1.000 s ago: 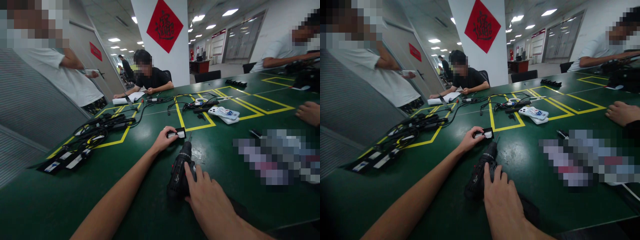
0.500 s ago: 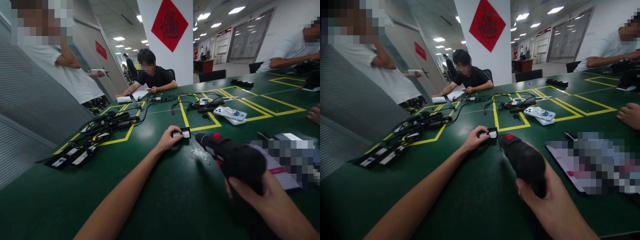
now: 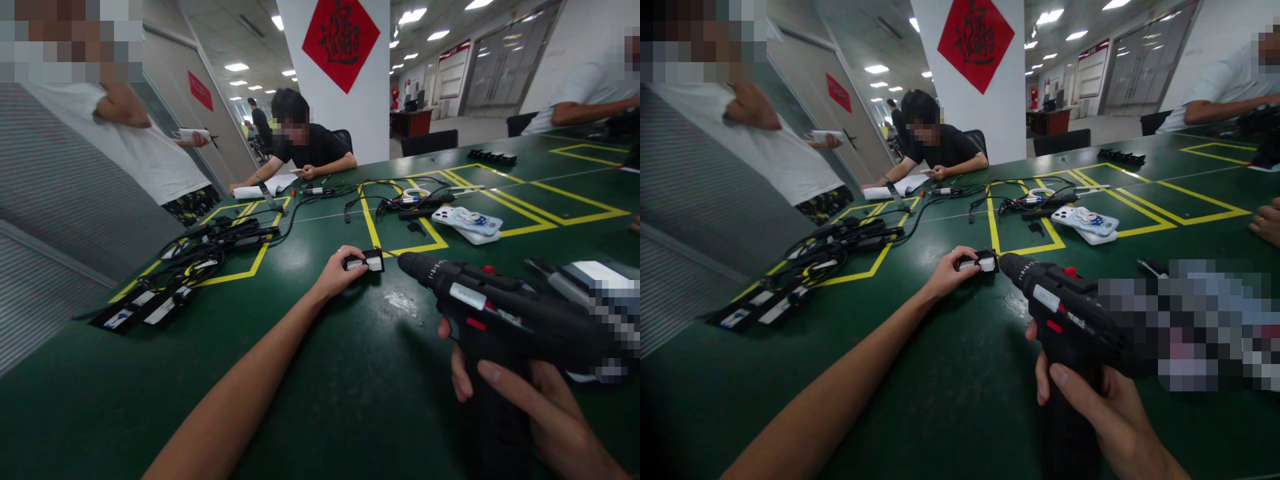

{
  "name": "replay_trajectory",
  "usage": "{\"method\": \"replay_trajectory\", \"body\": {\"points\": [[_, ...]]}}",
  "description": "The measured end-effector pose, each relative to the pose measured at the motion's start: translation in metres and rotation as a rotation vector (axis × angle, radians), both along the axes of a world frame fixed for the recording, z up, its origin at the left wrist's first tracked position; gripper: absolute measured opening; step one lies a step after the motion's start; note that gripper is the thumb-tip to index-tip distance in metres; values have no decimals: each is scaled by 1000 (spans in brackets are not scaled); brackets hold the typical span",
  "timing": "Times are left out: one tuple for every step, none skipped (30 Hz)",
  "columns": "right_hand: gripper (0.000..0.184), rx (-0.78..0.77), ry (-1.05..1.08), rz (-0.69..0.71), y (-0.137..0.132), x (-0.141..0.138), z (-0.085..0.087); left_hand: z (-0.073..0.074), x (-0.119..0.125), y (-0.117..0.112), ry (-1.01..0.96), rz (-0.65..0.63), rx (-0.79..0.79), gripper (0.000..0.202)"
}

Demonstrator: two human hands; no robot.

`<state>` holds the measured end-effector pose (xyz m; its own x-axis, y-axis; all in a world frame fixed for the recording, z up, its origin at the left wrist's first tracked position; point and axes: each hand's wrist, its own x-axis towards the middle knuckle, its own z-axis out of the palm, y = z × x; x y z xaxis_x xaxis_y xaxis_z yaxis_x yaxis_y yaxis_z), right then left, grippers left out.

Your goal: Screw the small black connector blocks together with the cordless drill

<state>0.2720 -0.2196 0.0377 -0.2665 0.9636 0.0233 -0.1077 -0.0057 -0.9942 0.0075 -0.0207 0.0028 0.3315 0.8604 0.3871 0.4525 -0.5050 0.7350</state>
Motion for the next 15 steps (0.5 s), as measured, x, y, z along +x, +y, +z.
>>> {"method": "replay_trajectory", "body": {"points": [[26,5,11,6,0,-2,0,-1,0,0,-1,-4,5,22],[24,16,25,11,0,-3,-1,-1,0,1,-2,-10,9,22],[24,25,40,16,0,-3,-1,-2,0,1,-3,-16,10,23],[25,34,57,19,0,-4,-2,-2,0,1,-4,-20,11,23],[27,39,74,22,-1,-4,-2,-3,0,0,-5,-22,10,24],[30,37,86,18,-1,-3,-2,-2,0,0,-6,-17,12,25],[32,34,96,8,-1,-3,-2,-1,0,-1,-6,-2,20,26],[35,25,104,-4,-2,-2,-1,1,0,-2,-7,26,40,26],[37,11,111,-13,-2,-1,-1,4,0,-4,-8,68,77,24],[38,0,120,-19,-3,0,0,9,1,-6,-13,121,131,22],[38,-14,128,-22,-3,0,0,16,2,-9,-21,178,203,18],[38,-20,138,-21,-3,1,-1,24,5,-13,-35,231,287,15],[37,-24,146,-20,-3,1,-1,34,10,-20,-56,265,376,11],[36,-28,151,-18,-4,2,-2,45,16,-29,-81,271,466,9],[35,-32,149,-18,-4,2,-4,57,25,-41,-103,240,555,7]]}}
